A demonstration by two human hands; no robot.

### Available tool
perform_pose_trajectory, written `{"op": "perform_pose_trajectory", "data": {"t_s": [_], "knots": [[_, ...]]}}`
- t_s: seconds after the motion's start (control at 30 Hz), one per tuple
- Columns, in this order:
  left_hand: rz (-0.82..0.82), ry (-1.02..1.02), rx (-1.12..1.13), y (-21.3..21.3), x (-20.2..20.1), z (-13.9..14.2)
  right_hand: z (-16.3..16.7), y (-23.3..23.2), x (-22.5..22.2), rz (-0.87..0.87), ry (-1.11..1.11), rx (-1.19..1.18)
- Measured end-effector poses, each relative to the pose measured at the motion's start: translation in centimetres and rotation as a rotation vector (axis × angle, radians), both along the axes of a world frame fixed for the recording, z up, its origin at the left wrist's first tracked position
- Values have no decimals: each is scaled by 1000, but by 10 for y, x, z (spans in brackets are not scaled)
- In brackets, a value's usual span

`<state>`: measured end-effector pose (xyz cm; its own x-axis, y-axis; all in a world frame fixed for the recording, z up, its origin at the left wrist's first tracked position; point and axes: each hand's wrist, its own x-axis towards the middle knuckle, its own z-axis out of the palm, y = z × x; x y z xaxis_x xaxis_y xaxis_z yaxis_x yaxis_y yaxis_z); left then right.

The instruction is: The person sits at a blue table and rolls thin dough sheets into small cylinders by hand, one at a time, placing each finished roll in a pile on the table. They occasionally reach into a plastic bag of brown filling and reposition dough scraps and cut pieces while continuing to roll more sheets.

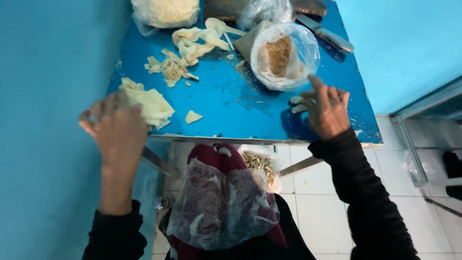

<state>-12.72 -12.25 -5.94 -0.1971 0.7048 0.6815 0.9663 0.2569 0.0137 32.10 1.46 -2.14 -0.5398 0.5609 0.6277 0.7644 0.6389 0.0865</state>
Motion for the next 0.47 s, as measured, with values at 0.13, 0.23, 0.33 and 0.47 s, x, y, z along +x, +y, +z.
{"op": "perform_pose_trajectory", "data": {"t_s": [0.13,0.23,0.33,0.47], "knots": [[-2,-16,11,6,-1,-2,14,-14,-14,-25,0,33],[-32,-145,53,4,-4,1,22,-39,-53,75,87,-12],[-107,-347,89,2,-1,15,23,-60,-113,400,277,-201],[-167,-593,64,-5,-3,33,36,-70,-193,549,386,-516]]}}
